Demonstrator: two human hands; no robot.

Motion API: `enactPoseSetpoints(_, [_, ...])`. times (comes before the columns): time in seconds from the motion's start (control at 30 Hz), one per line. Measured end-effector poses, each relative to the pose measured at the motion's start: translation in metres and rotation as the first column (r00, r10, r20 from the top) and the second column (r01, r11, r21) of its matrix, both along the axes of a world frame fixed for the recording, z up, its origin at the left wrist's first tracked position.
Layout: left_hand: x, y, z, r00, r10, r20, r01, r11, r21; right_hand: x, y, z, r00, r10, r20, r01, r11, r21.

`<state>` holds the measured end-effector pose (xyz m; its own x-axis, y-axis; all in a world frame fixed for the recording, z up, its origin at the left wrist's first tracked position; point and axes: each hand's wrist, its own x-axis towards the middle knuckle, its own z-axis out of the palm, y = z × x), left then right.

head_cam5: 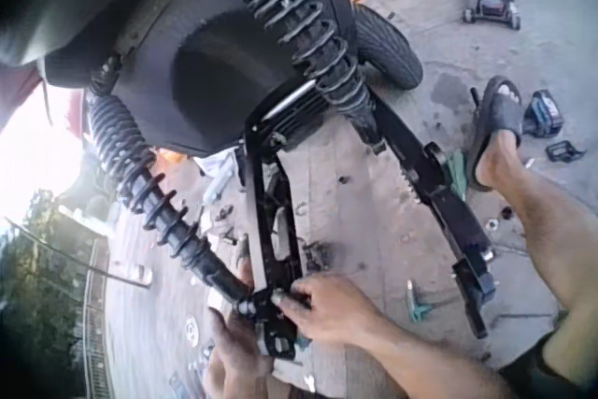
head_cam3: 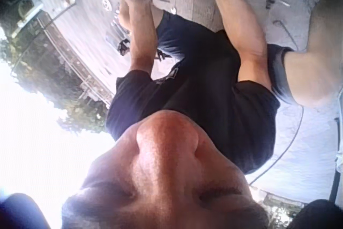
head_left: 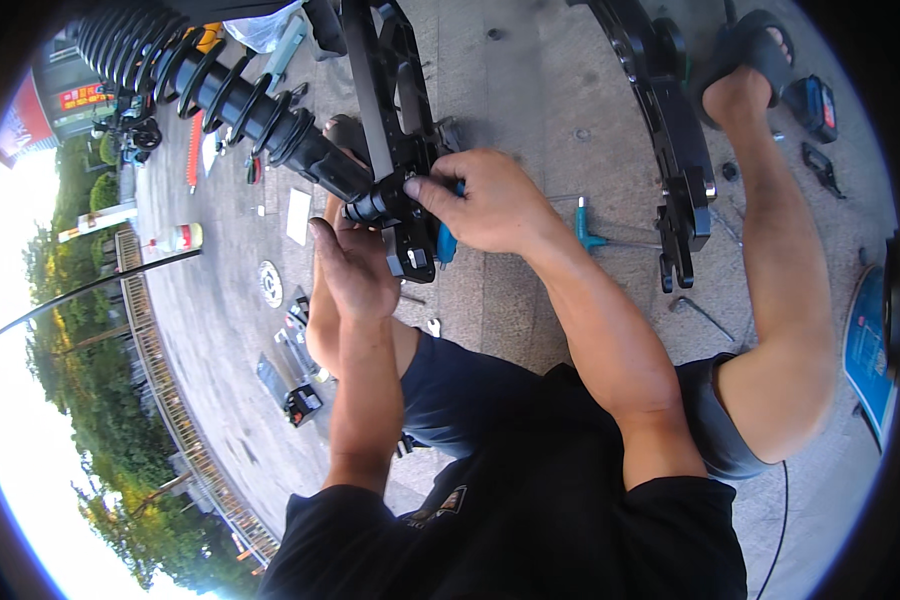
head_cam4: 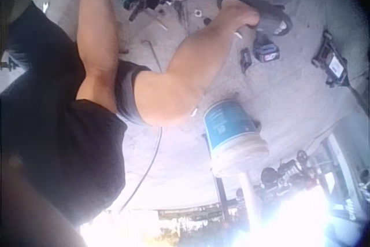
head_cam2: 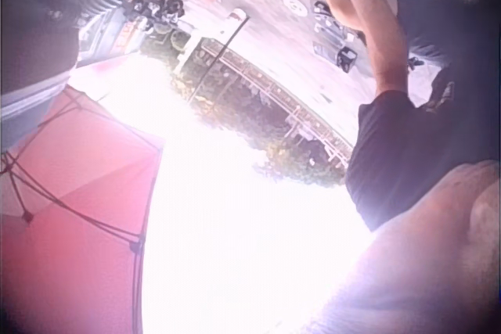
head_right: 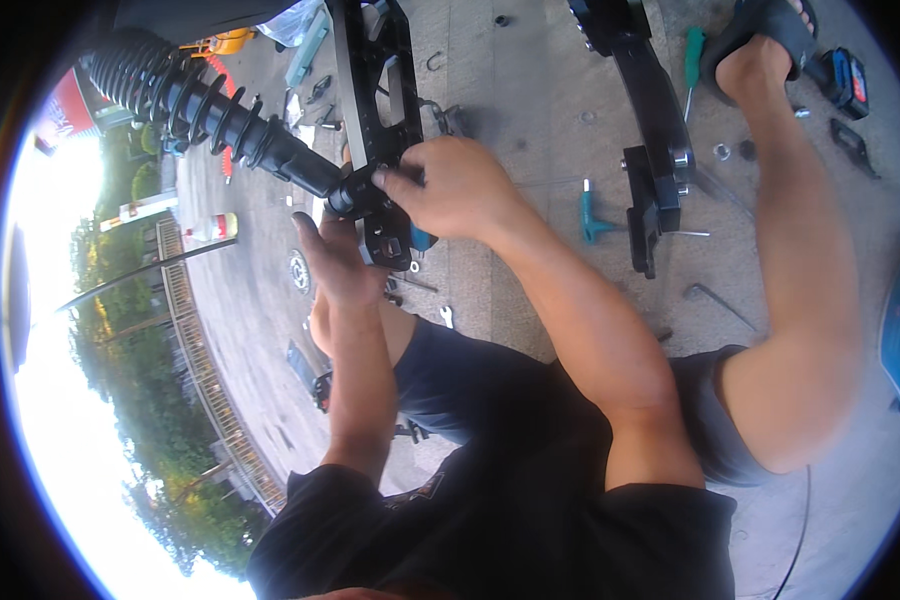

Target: The person sits on the ground and assembles a motorcycle rear suspension assembly. They insert bolts and nuts into the shock absorber mounts and tighten them using a T-handle hex key and a socket wrench.

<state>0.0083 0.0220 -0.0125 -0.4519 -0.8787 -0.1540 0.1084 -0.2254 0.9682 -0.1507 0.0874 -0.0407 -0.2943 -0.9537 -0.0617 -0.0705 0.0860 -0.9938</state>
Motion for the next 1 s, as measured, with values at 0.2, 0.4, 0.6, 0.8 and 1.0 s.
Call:
enactPoseSetpoints(0.2, [-0.020,0.011,-0.006,0.995,0.081,-0.060,-0.079,0.996,0.042,0.005,0.004,-0.003,0.993,-0.084,0.088,0.088,0.995,-0.048])
enactPoseSetpoints(0.4, [-0.030,0.001,-0.012,0.992,-0.043,-0.121,0.035,0.998,-0.061,0.008,0.003,-0.006,0.984,-0.120,0.128,0.139,0.978,-0.154])
enactPoseSetpoints(0.6, [-0.026,-0.001,-0.016,0.995,0.018,-0.102,-0.027,0.996,-0.084,0.007,0.007,-0.008,0.997,-0.076,0.002,0.076,0.990,-0.123])
enactPoseSetpoints(0.8, [-0.019,-0.002,-0.019,0.993,0.061,-0.098,-0.068,0.995,-0.071,0.005,0.006,-0.010,0.997,-0.075,0.010,0.076,0.993,-0.086])
enactPoseSetpoints(1.0, [-0.012,-0.007,-0.023,0.929,-0.085,-0.359,0.102,0.994,0.027,0.004,0.006,-0.007,0.994,-0.052,0.092,0.061,0.993,-0.096])
